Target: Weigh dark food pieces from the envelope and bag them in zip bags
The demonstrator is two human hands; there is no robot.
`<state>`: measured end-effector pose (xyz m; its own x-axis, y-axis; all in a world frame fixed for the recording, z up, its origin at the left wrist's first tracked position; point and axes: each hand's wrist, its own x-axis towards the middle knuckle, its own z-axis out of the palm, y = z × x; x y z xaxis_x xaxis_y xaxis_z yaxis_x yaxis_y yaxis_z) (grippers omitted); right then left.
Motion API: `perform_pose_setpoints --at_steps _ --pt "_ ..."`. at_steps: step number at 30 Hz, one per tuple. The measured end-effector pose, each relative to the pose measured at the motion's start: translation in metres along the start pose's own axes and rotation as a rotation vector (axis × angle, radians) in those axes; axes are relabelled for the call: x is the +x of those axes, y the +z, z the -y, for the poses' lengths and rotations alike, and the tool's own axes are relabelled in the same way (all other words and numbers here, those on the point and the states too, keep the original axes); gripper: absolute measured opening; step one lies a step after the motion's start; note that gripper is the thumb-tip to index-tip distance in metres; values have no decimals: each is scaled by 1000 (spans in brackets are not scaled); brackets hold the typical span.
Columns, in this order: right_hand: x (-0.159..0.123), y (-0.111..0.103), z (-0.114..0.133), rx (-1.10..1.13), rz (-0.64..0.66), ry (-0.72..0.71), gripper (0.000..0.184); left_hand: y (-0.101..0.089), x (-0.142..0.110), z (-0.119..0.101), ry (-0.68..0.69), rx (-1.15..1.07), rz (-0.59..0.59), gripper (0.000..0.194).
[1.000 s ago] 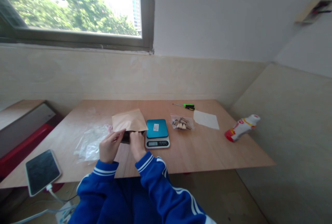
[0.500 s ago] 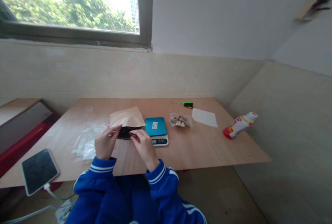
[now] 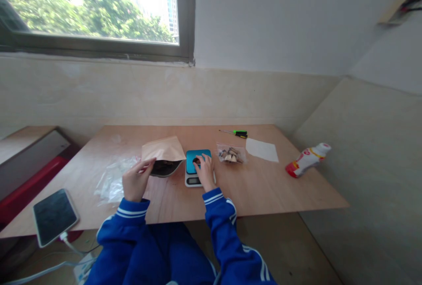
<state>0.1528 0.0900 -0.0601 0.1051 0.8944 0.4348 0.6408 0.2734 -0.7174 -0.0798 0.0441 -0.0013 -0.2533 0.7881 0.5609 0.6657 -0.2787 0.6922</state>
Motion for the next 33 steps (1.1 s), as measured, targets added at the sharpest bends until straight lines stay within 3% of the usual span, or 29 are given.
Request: perform_pose_setpoints --at_steps 5,8,11,16,19,26,33 --pt "-29 -12 54 95 -26 -160 26 3 -1 -1 -15 2 -11 23" --pt "-41 -7 85 202 195 -299 31 6 -3 -1 -1 5 -17 23" --pt "-39 10 102 63 343 -374 34 7 -6 0 16 4 -23 23" --pt "-22 36 113 -375 438 -311 39 7 -11 2 7 -10 -12 26" --pt "-14 45 116 -516 515 -247 35 8 -14 3 -21 -32 -3 26" --pt "-14 51 115 -550 535 -184 29 9 -19 4 -65 -69 5 24" --pt "-28 42 110 -428 433 -263 29 6 -15 -1 -68 -58 -7 27"
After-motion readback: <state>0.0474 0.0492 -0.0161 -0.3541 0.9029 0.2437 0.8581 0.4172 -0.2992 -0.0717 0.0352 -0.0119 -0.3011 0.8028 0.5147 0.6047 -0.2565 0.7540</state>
